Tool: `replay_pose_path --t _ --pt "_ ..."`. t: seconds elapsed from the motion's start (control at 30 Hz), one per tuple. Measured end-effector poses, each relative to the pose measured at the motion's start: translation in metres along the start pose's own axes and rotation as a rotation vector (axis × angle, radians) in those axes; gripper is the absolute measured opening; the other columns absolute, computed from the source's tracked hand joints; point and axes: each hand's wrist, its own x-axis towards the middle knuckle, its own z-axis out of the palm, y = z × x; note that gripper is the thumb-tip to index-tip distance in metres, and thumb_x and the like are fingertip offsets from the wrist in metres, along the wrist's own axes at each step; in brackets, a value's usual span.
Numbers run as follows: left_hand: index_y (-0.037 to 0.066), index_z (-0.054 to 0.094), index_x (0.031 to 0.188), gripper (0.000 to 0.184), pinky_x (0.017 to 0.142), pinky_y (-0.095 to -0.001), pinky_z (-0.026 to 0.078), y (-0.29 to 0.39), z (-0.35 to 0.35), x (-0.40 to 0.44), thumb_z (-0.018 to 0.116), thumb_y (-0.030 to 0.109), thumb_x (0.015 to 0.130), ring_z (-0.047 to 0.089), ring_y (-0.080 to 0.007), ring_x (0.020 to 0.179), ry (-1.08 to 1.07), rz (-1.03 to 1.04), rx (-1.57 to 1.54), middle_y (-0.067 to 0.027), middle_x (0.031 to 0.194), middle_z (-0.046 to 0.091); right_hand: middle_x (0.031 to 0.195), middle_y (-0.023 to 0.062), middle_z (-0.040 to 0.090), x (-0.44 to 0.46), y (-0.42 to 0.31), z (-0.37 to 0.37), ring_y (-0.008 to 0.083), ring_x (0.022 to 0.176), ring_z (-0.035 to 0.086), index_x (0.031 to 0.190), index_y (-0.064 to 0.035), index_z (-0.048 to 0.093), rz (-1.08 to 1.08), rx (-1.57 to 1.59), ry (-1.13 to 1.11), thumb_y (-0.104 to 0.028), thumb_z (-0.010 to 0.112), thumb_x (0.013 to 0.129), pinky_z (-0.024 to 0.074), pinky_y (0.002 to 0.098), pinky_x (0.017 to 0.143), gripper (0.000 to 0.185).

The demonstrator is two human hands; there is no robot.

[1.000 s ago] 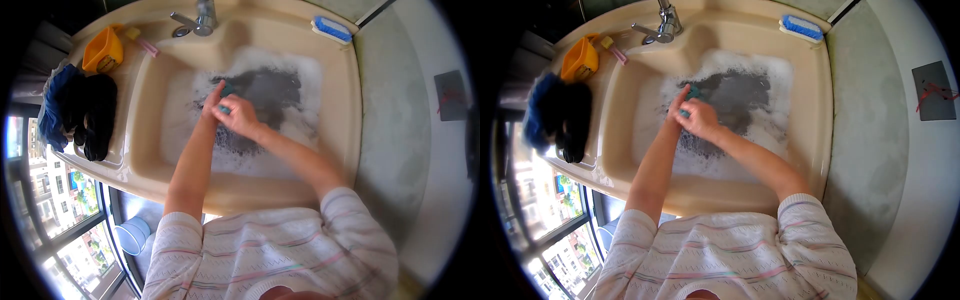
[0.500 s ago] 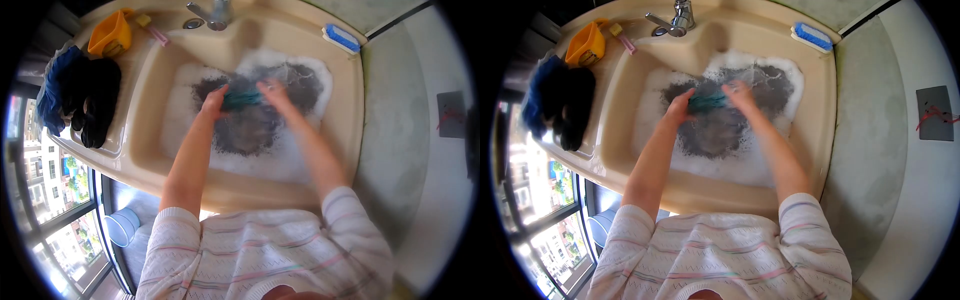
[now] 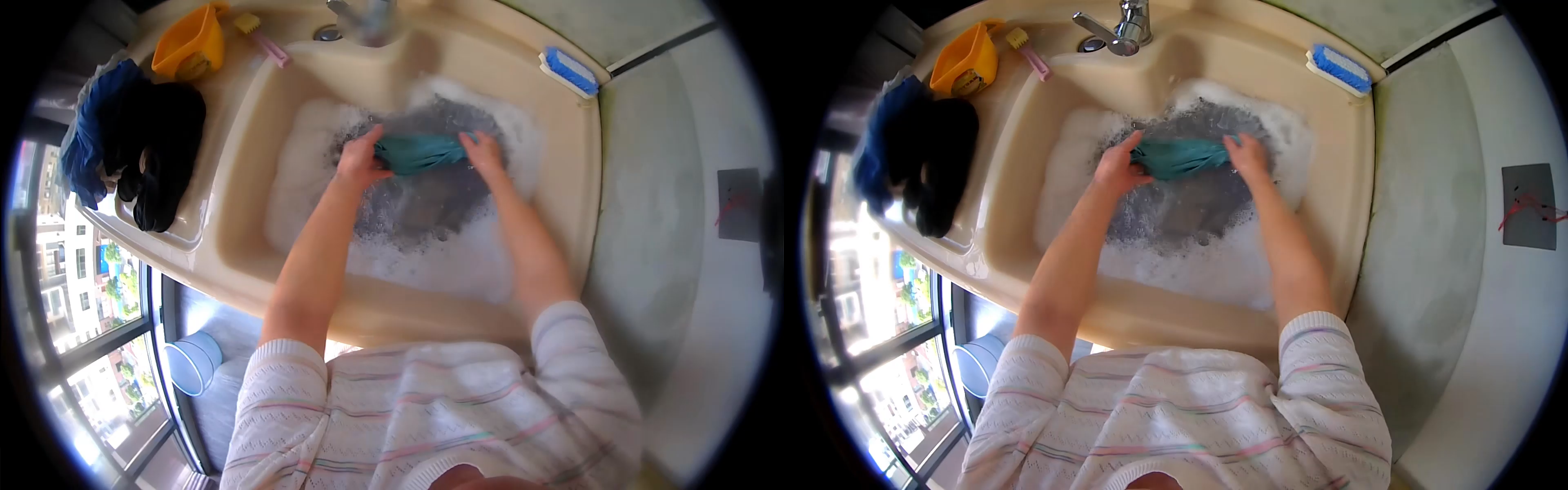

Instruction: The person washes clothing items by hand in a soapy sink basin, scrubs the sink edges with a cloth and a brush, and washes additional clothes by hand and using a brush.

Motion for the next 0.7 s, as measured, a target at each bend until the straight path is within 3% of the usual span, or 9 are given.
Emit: replay_pose_path --t 0.1,0.17,0.27,0.33,0.4,0.53,0.57,0.63,0.7 --pt "0.007 0.049 0.111 0.041 0.081 -0.054 0.039 -0.007 -0.029 0.024 0.052 0.037 0.083 0.05 -0.0281 0.098 0.104 -0.059 0.15 -0.0084 0.107 0.052 0.092 0.0214 0.06 0.0 0.009 -0.002 0.0299 0.089 0.058 0.097 -0.0019 0.06 0.279 0.478 0.031 -0.037 0.06 0.074 0.0448 0.035 0.076 0.042" --pt "0.01 0.051 0.111 0.039 0.082 -0.0492 0.04 -0.011 -0.009 0.015 0.05 0.038 0.083 0.05 -0.0239 0.098 -0.03 -0.1 0.06 -0.0078 0.105 0.053 0.084 0.0168 0.062 -0.021 -0.055 -0.013 0.0297 0.078 0.06 0.089 -0.0034 0.061 0.259 0.459 -0.265 -0.034 0.063 0.073 0.046 0.035 0.07 0.035" --pt "0.006 0.052 0.104 0.04 0.09 -0.0401 0.037 -0.024 -0.006 0.035 0.043 0.041 0.087 0.047 -0.0218 0.103 -0.358 -0.153 -0.257 -0.0097 0.105 0.054 0.075 0.0134 0.06 -0.067 -0.13 0.004 0.031 0.068 0.058 0.08 -0.0064 0.059 -0.248 0.478 -0.101 -0.031 0.064 0.072 0.0458 0.0356 0.064 0.026" --pt "0.003 0.052 0.1 0.033 0.086 -0.0331 0.04 -0.028 -0.006 0.005 0.042 0.032 0.086 0.051 -0.0202 0.094 -0.306 0.141 -0.263 -0.0093 0.1 0.055 0.075 0.0144 0.058 -0.088 -0.172 -0.014 0.0329 0.069 0.056 0.077 -0.0065 0.057 -0.414 0.495 0.009 -0.029 0.064 0.071 0.0453 0.0361 0.063 0.024" --pt "0.002 0.051 0.101 0.027 0.08 -0.0355 0.043 -0.044 -0.021 0.043 0.042 0.021 0.084 0.053 -0.0214 0.089 -0.268 0.118 -0.407 -0.0105 0.099 0.054 0.075 0.0154 0.057 -0.095 -0.195 -0.027 0.0348 0.069 0.054 0.074 -0.0065 0.056 -0.594 0.504 0.121 -0.026 0.065 0.071 0.0447 0.0366 0.062 0.022" --pt "-0.001 0.049 0.104 0.028 0.062 -0.0352 0.048 -0.003 0.007 0.011 0.05 0.009 0.077 0.055 -0.0208 0.076 0.031 0.126 -0.107 -0.0098 0.087 0.054 0.08 0.0159 0.059 -0.018 -0.079 -0.005 0.0341 0.077 0.056 0.081 -0.0061 0.059 0.033 0.044 -0.083 -0.039 0.061 0.072 0.0449 0.0376 0.066 0.034" --pt "-0.001 0.05 0.102 0.025 0.06 -0.0337 0.048 0.001 0.003 0.009 0.051 0.008 0.079 0.055 -0.0189 0.07 0.102 0.194 -0.026 -0.007 0.079 0.054 0.082 0.0145 0.061 -0.006 -0.044 -0.007 0.0318 0.081 0.057 0.089 -0.0094 0.062 0.004 -0.032 -0.083 -0.044 0.06 0.071 0.0453 0.0364 0.072 0.039" --pt "0.0 0.049 0.107 0.034 0.058 -0.0307 0.046 0.003 -0.008 0.011 0.054 0.007 0.075 0.053 -0.0167 0.069 0.192 0.24 0.241 -0.0051 0.079 0.053 0.12 0.0102 0.047 0.011 -0.029 -0.045 0.0292 0.111 0.043 0.108 -0.0143 0.056 0.072 -0.202 -0.346 -0.043 0.064 0.065 0.0353 0.0503 0.088 0.052" --pt "0.001 0.048 0.111 0.04 0.057 -0.0279 0.044 0.002 -0.008 0.018 0.057 0.007 0.072 0.052 -0.0148 0.068 0.26 0.355 0.446 -0.0042 0.079 0.053 0.127 0.0079 0.04 0.019 -0.039 -0.056 0.0294 0.118 0.034 0.114 -0.0139 0.05 -0.164 -0.088 -0.264 -0.039 0.068 0.061 0.0244 0.0569 0.094 0.062"
